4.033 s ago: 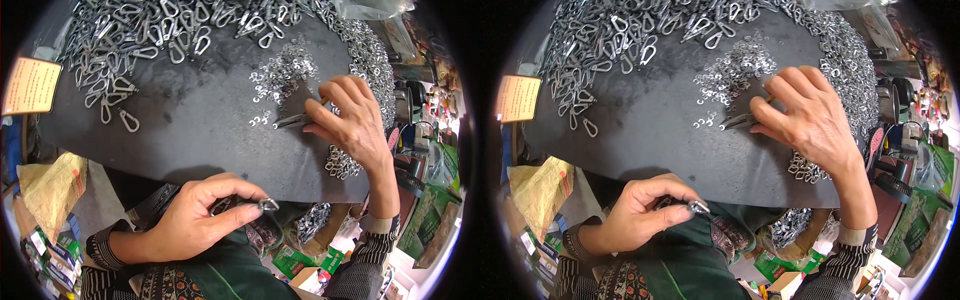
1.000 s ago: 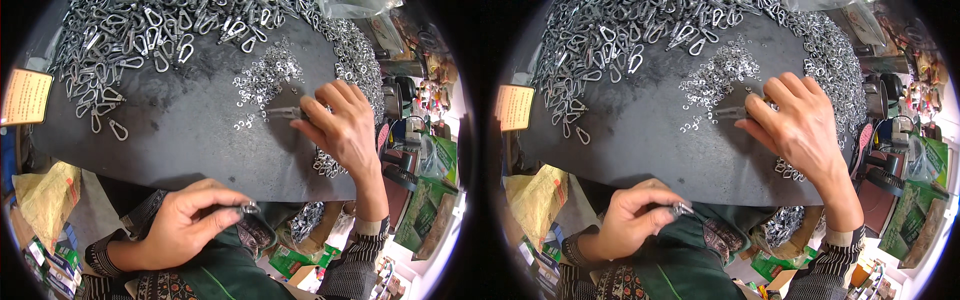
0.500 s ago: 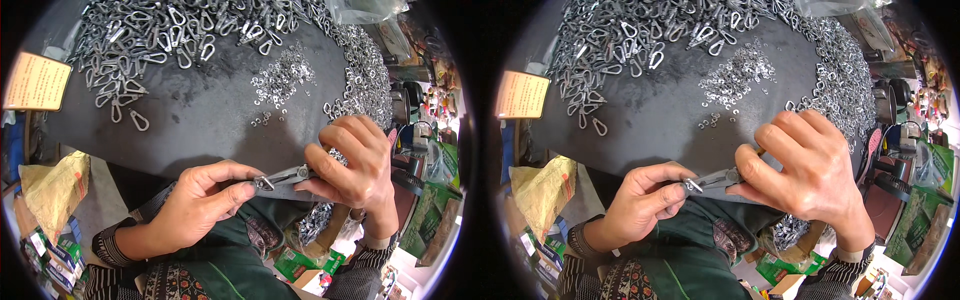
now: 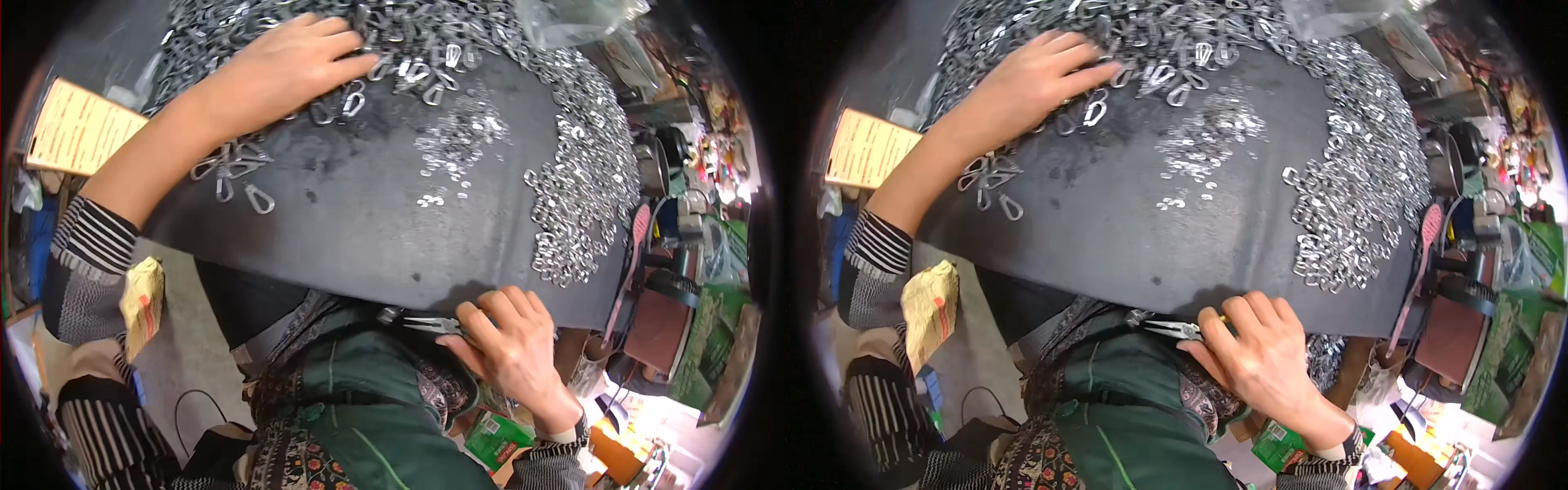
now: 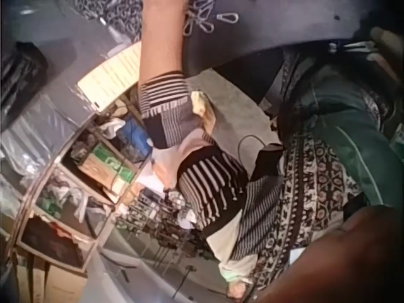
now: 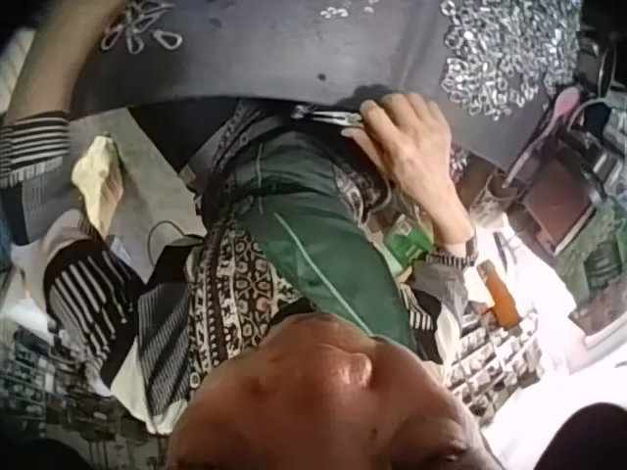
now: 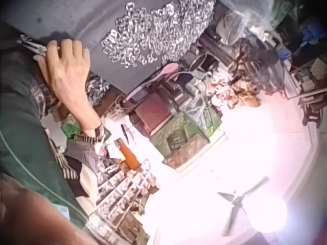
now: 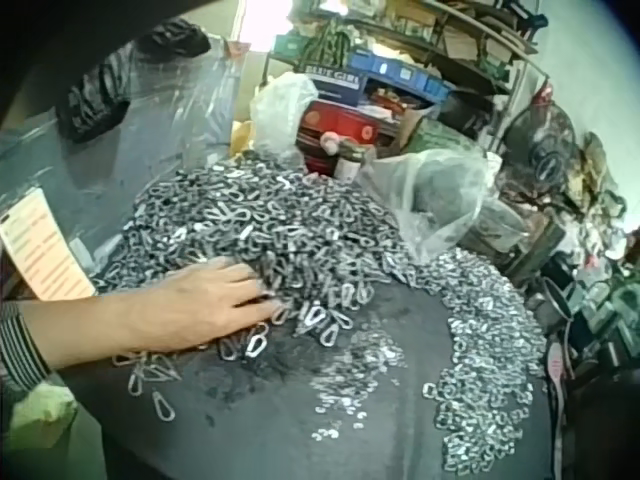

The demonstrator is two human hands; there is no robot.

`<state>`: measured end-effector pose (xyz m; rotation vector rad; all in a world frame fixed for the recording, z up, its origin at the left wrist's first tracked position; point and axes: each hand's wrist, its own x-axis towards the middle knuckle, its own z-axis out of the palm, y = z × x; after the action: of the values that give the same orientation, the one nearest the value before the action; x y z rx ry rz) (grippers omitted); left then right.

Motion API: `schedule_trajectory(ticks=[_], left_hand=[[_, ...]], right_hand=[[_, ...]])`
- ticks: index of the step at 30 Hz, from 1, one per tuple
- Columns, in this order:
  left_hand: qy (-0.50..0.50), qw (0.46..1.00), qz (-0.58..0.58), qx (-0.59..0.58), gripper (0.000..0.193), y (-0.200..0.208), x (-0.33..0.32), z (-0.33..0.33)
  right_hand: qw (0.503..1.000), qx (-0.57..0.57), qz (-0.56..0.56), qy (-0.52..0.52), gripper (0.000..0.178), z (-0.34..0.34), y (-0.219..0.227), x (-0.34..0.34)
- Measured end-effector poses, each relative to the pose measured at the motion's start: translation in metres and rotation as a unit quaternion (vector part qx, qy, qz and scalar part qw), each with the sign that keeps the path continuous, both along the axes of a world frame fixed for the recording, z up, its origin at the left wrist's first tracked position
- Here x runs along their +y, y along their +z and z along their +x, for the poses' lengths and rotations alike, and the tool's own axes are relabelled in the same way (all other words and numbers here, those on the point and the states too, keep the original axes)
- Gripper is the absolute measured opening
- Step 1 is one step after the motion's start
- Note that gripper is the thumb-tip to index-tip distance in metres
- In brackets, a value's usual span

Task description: The person assembles metal clasps by attaching small metal rings to clasp components using pliers.

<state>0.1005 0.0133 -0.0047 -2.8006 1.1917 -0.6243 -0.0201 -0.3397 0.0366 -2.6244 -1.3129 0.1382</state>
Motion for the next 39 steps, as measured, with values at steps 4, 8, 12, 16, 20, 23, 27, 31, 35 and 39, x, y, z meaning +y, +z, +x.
schedule_trajectory(ticks=[4, 8, 12, 16, 20, 23, 27, 31, 35, 39], left_hand=[[-0.009, 0.999, 0.019, -0.034, 0.038, -0.008, 0.003, -0.016], [0.081, 0.997, -0.005, -0.017, 0.029, 0.002, 0.001, -0.029], [0.273, 0.741, -0.595, 0.150, 0.017, 0.001, -0.021, -0.064], [0.247, 0.430, -0.769, 0.403, 0.034, 0.008, -0.029, -0.131], [0.174, 0.304, -0.752, 0.559, 0.030, 0.012, -0.076, -0.165], [0.168, 0.236, -0.716, 0.635, 0.019, 0.015, -0.101, -0.165], [0.124, 0.240, -0.753, 0.600, 0.022, 0.007, -0.131, -0.159], [0.128, 0.320, -0.715, 0.608, 0.026, 0.005, -0.134, -0.160], [0.135, 0.341, -0.728, 0.579, 0.026, 0.008, -0.142, -0.164], [0.125, 0.324, -0.737, 0.580, 0.026, 0.006, -0.145, -0.166]], right_hand=[[0.996, -0.025, 0.023, -0.081, 0.034, 0.014, 0.004, -0.033], [0.967, -0.106, 0.097, -0.212, 0.021, 0.068, -0.010, -0.044], [0.944, -0.148, 0.115, -0.271, 0.012, 0.111, -0.036, -0.025], [0.931, -0.185, -0.028, -0.314, 0.015, 0.121, -0.040, -0.016], [0.945, -0.110, -0.004, -0.307, 0.013, 0.107, -0.023, -0.007], [0.934, 0.215, 0.164, -0.233, 0.012, 0.076, -0.004, 0.009], [0.832, 0.387, 0.342, -0.203, 0.006, 0.031, -0.012, 0.023], [0.852, 0.326, 0.370, -0.175, 0.007, 0.017, -0.025, 0.028], [0.861, 0.319, 0.365, -0.156, 0.008, 0.016, -0.026, 0.027], [0.836, 0.310, 0.411, -0.193, 0.009, 0.017, -0.022, 0.023]])
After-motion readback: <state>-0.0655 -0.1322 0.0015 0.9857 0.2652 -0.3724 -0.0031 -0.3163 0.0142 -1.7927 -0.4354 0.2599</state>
